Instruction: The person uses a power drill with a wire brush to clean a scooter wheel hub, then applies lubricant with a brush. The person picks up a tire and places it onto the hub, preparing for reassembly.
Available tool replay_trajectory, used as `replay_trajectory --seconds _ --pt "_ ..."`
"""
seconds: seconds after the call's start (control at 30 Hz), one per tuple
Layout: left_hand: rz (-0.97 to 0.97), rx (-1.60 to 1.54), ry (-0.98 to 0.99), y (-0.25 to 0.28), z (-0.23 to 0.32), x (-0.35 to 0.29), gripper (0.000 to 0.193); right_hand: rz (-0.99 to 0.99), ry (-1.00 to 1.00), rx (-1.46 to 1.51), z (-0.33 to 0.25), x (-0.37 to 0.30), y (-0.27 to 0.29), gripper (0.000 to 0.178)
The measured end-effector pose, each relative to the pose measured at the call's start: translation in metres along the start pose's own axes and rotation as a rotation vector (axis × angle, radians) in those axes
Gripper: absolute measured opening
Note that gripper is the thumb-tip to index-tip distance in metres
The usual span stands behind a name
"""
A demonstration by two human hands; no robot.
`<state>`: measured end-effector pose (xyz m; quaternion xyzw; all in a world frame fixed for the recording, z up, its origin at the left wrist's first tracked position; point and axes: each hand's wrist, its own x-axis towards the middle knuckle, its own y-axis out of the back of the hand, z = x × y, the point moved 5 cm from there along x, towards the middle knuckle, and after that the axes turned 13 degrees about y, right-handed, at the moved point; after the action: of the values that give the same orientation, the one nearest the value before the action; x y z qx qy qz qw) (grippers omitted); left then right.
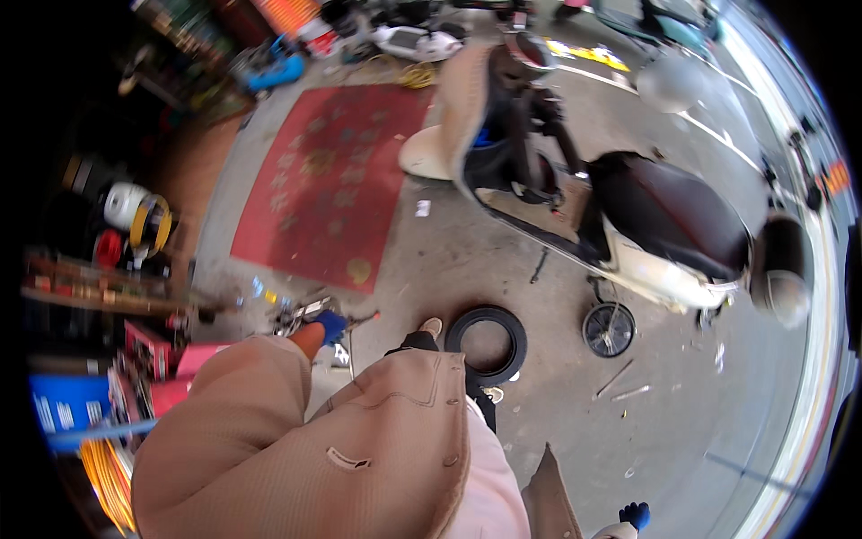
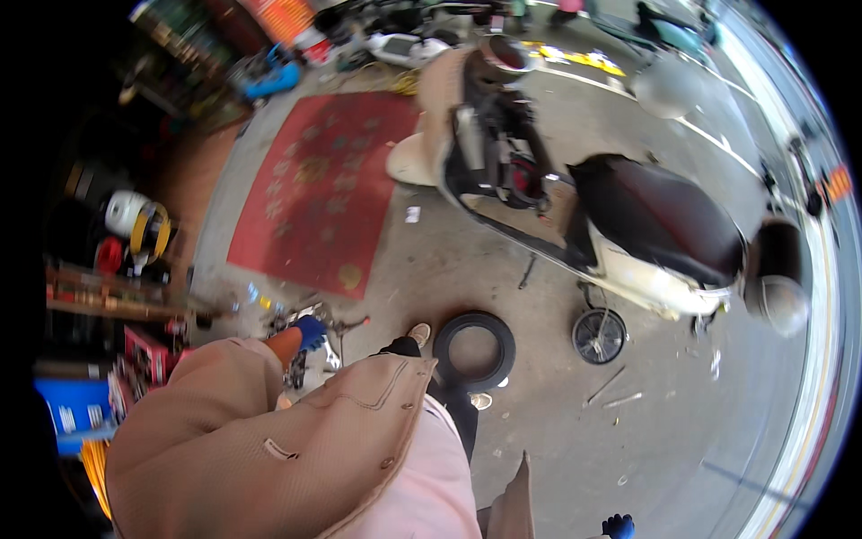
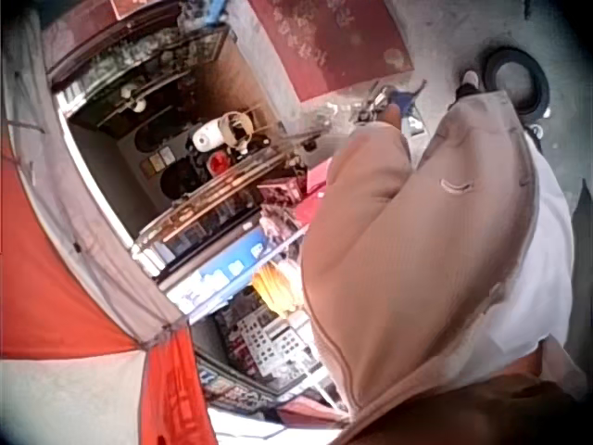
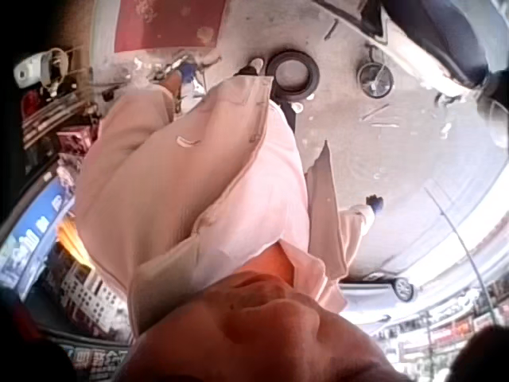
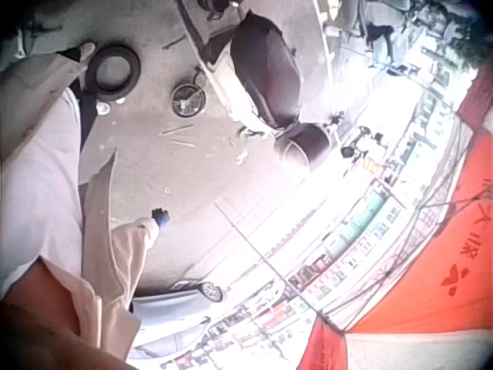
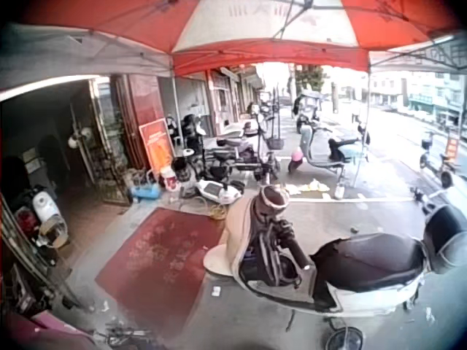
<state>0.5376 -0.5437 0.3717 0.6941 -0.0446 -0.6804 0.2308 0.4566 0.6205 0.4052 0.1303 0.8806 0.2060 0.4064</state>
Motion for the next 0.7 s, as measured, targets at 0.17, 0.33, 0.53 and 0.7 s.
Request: replay_trajectory --seconds 0.17,0.33,0.53,0.7 --pt "-0.061 -0.009 -0.009 -0.034 -0.108 -0.030 0.033 -0.204 -0.056 0.375 -0.185 0.067 -0.247 0.010" --pt "-0.116 -0.193 0.079 -0.036 -0.197 0.003 0.039 -0.422 0.402 -0.098 -0.384 -0.087 -0.546 0.013" --pt "0.015 -0.619 0.250 0.037 -0.272 0.008 0.032 -0.763 0.873 -0.461 -0.452 -0.252 -0.745 0.020" --pt "-0.049 -0.728 0.199 0.053 -0.274 0.040 0.028 -0.793 0.737 -0.425 -0.449 -0.253 -0.755 0.015"
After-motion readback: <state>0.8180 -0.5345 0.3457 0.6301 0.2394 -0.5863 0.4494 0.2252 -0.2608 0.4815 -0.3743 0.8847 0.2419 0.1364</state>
